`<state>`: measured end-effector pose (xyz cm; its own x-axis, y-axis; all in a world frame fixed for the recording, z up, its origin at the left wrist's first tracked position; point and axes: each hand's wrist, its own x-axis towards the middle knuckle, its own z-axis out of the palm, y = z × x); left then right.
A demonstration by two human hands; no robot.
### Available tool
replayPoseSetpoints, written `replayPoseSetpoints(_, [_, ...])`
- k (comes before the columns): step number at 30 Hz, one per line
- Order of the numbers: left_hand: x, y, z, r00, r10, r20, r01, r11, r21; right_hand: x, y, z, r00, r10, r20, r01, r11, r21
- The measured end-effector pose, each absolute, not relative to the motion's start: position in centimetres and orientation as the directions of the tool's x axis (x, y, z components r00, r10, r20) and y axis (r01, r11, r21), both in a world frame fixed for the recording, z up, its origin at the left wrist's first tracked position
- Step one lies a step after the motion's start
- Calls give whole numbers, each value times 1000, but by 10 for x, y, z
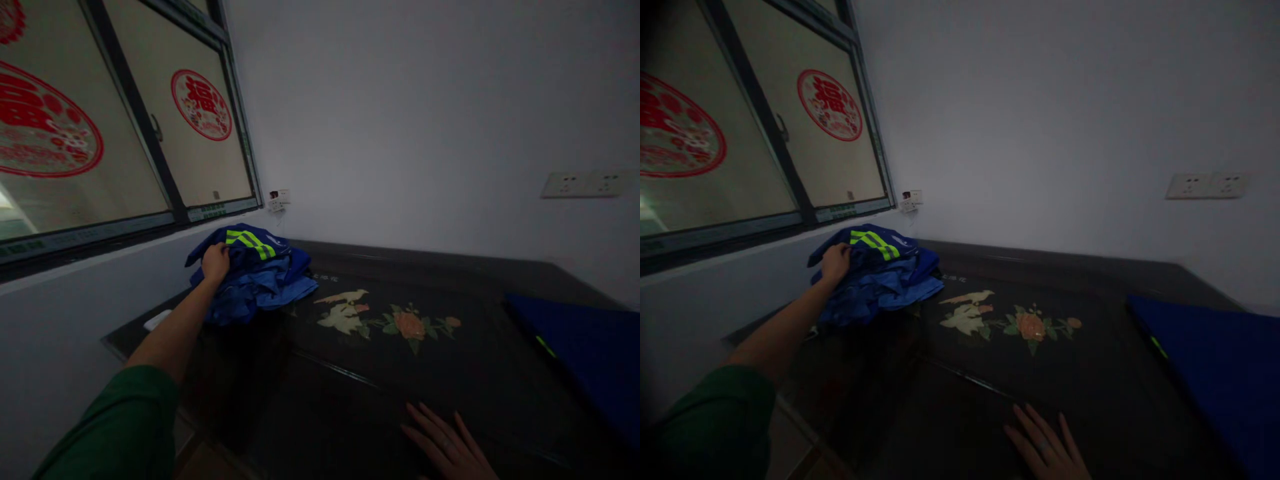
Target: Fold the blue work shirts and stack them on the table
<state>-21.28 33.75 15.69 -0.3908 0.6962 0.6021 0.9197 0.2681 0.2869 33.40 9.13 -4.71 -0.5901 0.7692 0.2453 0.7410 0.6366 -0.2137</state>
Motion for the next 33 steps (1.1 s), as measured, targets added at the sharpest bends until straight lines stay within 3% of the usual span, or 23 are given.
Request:
replayPoseSetpoints(4, [-187, 333, 192, -304, 597, 742, 952, 174, 250, 323, 80, -27, -555, 809, 191, 770, 587, -250])
replayPoseSetpoints(10, [-117, 300, 253, 71, 395, 916, 965, -258, 37, 320, 75, -21, -442, 885, 150, 784, 461, -416])
replayPoseSetpoints(13, [-65, 260, 271, 247, 352, 903, 908, -410, -89, 320, 76, -2, -305, 904, 301, 734, 424, -530])
replayPoseSetpoints(17, [9, 187, 264, 492, 392, 778, 770, -613, -178, 311, 71, 43, -89, 815, 573, 635, 489, -598])
replayPoseSetpoints(21, [59, 125, 237, 739, 457, 495, 566, -820, -88, 311, 57, 67, -81, 772, 631, 575, 553, -603])
replayPoseSetpoints(26, [59, 102, 211, 914, 382, 133, 352, -913, 207, 350, 43, 56, -74, 897, 435, 535, 404, -742])
replayPoseSetpoints(29, [37, 113, 193, 911, 406, 69, 368, -878, 306, 379, 44, 45, 69, 923, 380, 510, 294, -808])
replayPoseSetpoints(33, [-7, 130, 155, 837, 547, -3, 514, -785, 345, 406, 50, 36, 183, 927, 327, 475, 208, -855])
